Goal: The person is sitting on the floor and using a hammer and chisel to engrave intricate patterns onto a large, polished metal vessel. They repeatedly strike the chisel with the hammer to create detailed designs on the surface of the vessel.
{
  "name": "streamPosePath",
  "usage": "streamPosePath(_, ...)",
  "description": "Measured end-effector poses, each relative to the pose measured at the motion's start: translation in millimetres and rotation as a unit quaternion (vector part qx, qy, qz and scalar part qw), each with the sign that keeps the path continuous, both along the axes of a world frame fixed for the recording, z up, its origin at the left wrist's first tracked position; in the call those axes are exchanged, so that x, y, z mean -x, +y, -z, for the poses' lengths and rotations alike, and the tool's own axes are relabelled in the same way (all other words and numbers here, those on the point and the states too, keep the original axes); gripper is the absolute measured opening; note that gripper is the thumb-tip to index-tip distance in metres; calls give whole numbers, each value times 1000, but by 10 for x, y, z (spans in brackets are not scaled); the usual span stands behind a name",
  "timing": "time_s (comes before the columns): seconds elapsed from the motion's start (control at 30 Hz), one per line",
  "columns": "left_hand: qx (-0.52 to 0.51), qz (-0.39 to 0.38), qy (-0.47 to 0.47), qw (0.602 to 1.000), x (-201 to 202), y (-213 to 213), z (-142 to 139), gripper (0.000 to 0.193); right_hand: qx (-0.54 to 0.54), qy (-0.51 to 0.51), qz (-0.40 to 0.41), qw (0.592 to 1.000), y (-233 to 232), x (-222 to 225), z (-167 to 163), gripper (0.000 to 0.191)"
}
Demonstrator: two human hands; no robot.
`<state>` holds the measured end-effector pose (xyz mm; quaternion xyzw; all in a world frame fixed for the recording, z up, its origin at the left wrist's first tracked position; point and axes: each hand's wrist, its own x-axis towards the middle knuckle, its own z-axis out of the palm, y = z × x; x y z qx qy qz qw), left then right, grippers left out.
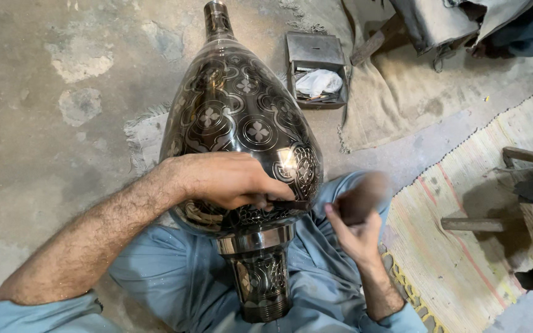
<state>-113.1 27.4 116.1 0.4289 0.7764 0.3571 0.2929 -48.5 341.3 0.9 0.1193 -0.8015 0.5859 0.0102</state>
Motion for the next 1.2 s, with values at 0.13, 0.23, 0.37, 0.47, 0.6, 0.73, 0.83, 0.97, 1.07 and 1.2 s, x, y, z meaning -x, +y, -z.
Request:
streamPosePath(0.13,20,-1,-3,1000,3,21,7,53,85,-29,34,995,8,-38,-55,21)
streamPosePath(0.23,43,2,1,999,5,29,15,58,-129,166,6,978,-23,24,-102,18)
streamPosePath(0.37,-38,-7,46,998,-16,15,17,47,138,-25,44,989,-82,57,-111,31)
streamPosePath(0.47,26,-29,6,999,-42,1,24,50,-240,223,-10,945,-65,47,-97,40)
streamPosePath(0.6,31,-73,5,997,-117,-72,69,52,-99,94,14,991,26,106,-138,21)
streamPosePath(0.73,-12,-127,7,992,-190,-144,185,62,-157,137,-12,978,88,281,-293,21)
streamPosePath(0.83,-42,-173,26,984,-301,-166,277,55,-152,105,-54,981,101,397,-450,22)
streamPosePath(0.97,-115,-225,69,965,-434,-194,338,41,-259,195,-72,943,91,612,-644,33)
streamPosePath(1.07,-137,-251,60,956,-518,-172,350,40,-251,-35,-54,966,26,735,-772,21)
streamPosePath(1.2,-109,-307,70,943,-633,-161,323,37,-278,148,-144,938,1,919,-1010,36)
